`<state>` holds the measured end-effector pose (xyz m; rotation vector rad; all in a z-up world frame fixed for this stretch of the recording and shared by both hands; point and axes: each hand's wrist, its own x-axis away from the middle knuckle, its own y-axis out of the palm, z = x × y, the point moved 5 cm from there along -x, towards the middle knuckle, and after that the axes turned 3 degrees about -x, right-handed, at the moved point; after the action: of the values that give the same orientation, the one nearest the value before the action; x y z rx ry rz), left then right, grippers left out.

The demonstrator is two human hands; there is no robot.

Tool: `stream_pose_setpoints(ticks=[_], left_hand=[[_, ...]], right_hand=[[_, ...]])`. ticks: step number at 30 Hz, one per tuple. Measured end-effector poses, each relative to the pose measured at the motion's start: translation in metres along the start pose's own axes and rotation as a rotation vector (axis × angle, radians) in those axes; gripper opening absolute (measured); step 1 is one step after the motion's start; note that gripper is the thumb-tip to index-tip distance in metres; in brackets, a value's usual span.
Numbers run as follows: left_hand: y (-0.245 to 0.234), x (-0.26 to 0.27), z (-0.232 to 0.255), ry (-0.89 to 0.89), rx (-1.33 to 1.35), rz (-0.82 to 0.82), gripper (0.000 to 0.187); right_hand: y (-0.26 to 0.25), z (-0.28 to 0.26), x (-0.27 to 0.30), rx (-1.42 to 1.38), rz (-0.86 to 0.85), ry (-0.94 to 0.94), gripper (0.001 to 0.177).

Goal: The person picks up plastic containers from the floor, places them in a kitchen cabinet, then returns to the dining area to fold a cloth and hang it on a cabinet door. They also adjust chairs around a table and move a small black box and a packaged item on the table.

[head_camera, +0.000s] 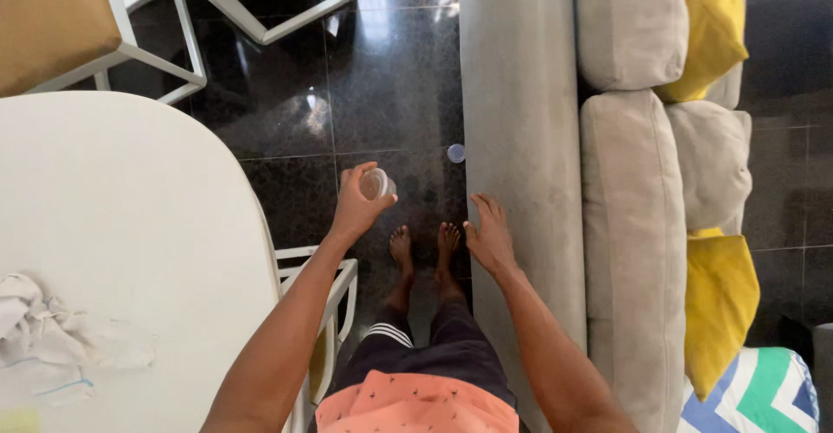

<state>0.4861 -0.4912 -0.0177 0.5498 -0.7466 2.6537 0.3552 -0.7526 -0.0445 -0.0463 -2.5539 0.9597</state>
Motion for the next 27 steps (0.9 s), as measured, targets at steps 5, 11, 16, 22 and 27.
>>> stream_pose_setpoints(ticks=[5,11,16,22,27], left_hand=[[0.023,-0.038,-0.028,-0.027,-0.052,0.119,0.081],[0.069,-0.080,-0.092,-0.122,-0.038,0.211,0.080],[0.094,-0.116,-0.160,-0.195,-0.040,0.314,0.079],[0.114,-0.149,-0.231,-0.256,-0.135,0.404,0.080],[0.119,-0.158,-0.264,-0.260,-0.136,0.452,0.080]], right_hand=[[0.064,0.067,-0.081,-0.041,0.002,-0.058,0.060],[0.161,0.194,-0.197,-0.009,0.023,0.087,0.064],[0.240,0.294,-0.294,-0.026,0.071,0.277,0.076],[0.320,0.378,-0.359,-0.094,0.003,0.506,0.099],[0.351,0.420,-0.390,-0.039,0.013,0.728,0.118]])
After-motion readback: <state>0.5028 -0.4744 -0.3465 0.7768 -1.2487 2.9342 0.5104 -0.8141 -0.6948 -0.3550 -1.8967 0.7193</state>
